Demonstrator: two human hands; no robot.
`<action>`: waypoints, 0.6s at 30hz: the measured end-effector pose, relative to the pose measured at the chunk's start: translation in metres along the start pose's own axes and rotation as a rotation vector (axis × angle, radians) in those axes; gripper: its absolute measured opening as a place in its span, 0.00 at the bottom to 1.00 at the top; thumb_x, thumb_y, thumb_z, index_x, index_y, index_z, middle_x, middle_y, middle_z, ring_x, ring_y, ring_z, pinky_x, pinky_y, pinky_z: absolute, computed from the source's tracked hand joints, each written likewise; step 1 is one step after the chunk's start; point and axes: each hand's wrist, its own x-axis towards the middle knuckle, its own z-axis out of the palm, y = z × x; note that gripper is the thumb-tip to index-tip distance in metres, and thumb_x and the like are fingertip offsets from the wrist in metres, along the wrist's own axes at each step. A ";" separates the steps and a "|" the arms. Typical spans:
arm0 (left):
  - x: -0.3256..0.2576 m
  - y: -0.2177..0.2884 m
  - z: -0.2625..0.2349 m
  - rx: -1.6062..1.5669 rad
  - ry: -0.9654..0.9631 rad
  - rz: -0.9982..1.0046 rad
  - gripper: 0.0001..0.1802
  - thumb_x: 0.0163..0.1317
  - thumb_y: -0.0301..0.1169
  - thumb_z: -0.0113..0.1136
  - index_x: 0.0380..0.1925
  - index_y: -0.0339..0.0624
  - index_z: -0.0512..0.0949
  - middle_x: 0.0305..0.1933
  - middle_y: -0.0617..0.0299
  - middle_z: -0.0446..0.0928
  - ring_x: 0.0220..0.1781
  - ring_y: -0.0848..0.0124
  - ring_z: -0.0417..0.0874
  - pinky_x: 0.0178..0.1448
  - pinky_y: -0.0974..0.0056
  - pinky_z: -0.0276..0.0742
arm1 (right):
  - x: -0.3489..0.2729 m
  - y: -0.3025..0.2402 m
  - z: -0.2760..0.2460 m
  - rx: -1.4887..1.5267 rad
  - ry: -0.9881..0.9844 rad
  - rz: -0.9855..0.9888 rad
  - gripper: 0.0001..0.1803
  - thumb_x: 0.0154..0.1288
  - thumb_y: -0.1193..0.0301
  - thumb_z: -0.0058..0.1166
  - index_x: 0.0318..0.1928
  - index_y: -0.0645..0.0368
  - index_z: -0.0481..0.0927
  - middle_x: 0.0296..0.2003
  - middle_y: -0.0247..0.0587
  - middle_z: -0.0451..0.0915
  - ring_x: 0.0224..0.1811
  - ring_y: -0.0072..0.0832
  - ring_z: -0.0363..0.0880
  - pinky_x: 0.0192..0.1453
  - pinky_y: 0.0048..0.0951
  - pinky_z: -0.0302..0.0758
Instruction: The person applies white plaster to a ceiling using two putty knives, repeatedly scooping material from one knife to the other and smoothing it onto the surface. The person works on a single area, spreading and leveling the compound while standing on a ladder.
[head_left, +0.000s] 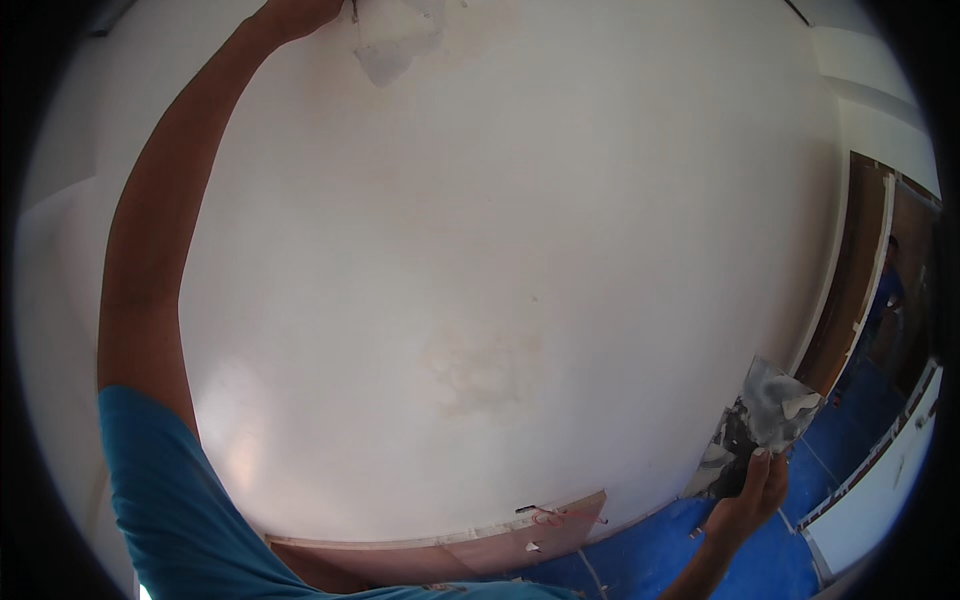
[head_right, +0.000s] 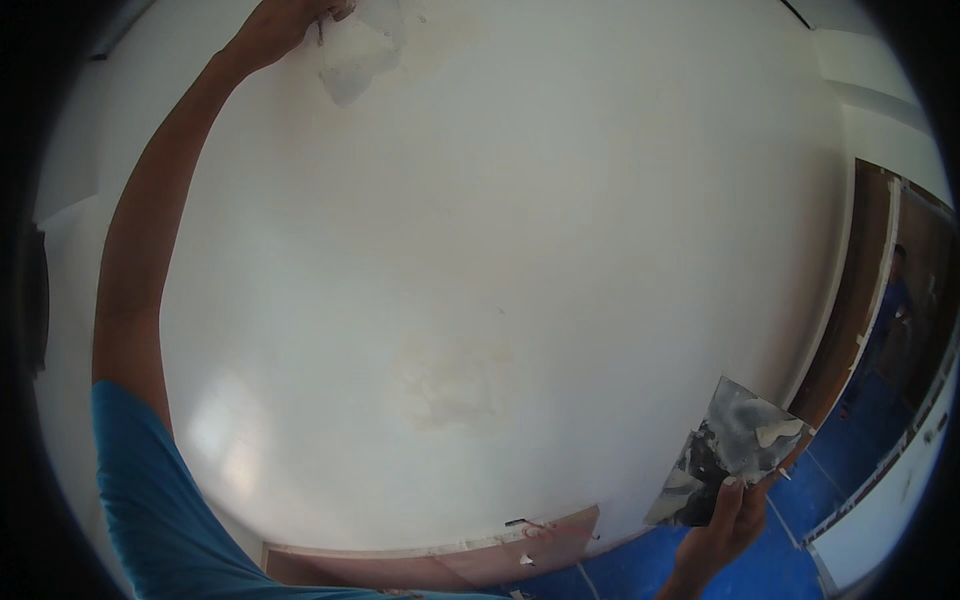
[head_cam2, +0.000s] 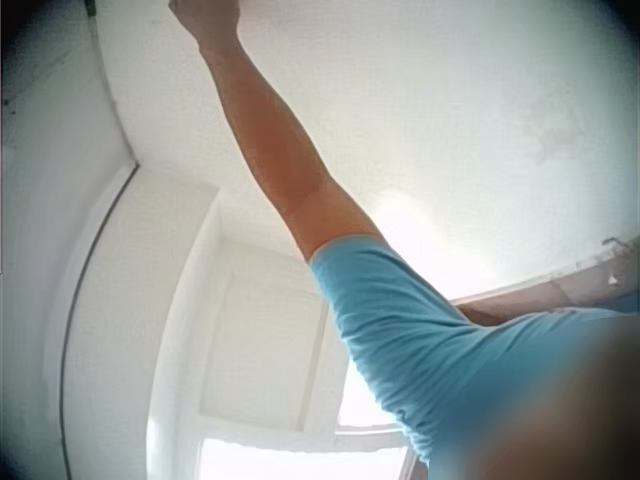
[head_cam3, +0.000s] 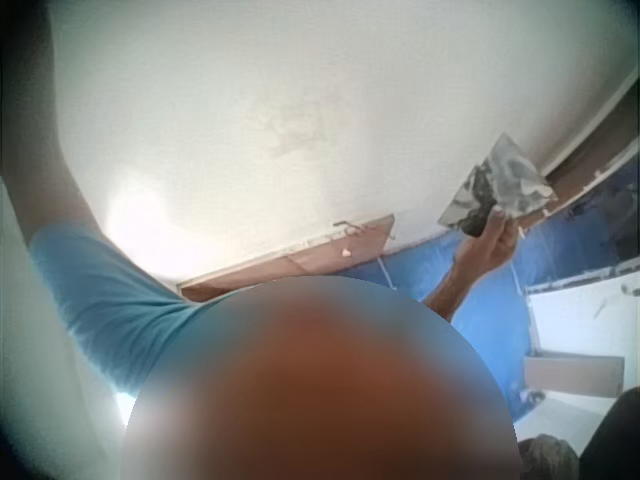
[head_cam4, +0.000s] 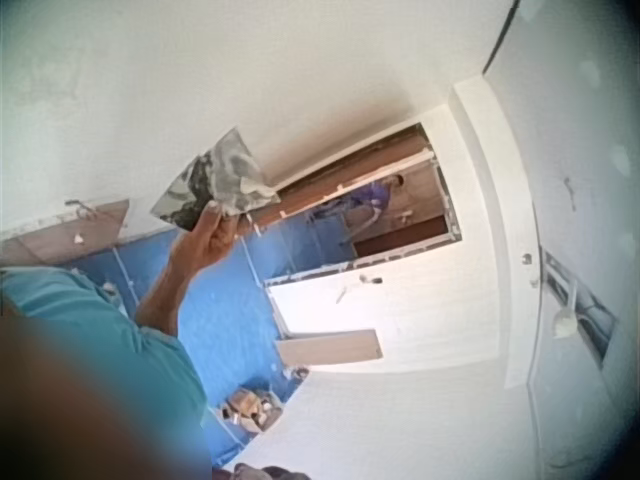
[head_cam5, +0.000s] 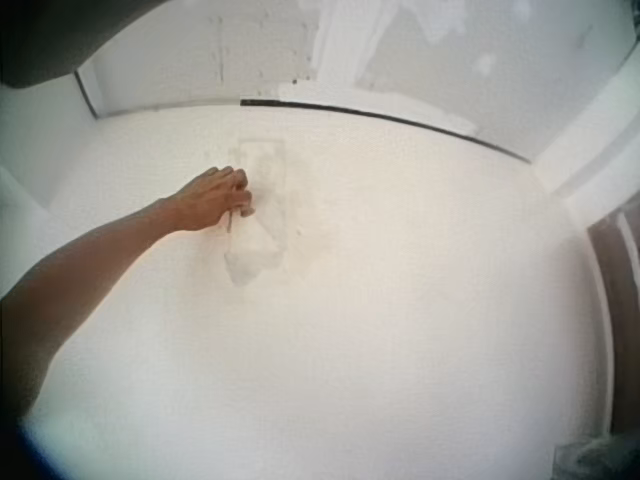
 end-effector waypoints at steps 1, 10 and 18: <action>-0.003 0.000 0.001 -0.034 0.023 -0.013 0.10 0.81 0.35 0.57 0.48 0.45 0.85 0.57 0.57 0.78 0.58 0.60 0.77 0.66 0.56 0.73 | 0.000 0.001 -0.001 -0.036 0.021 -0.012 0.19 0.83 0.66 0.56 0.61 0.70 0.81 0.50 0.42 0.86 0.51 0.25 0.82 0.59 0.30 0.77; -0.069 -0.049 0.016 -0.102 0.261 -0.168 0.08 0.80 0.29 0.58 0.51 0.39 0.82 0.55 0.57 0.83 0.53 0.62 0.83 0.63 0.56 0.79 | -0.001 0.005 -0.007 0.044 -0.042 0.000 0.21 0.83 0.65 0.55 0.63 0.71 0.79 0.53 0.43 0.85 0.54 0.26 0.81 0.63 0.31 0.75; -0.121 0.029 -0.052 -0.781 0.128 -0.261 0.01 0.78 0.23 0.59 0.44 0.38 0.77 0.41 0.62 0.82 0.48 0.71 0.86 0.58 0.61 0.80 | 0.002 0.002 -0.015 0.066 -0.117 0.085 0.20 0.82 0.67 0.56 0.62 0.70 0.79 0.54 0.43 0.83 0.55 0.25 0.80 0.64 0.30 0.75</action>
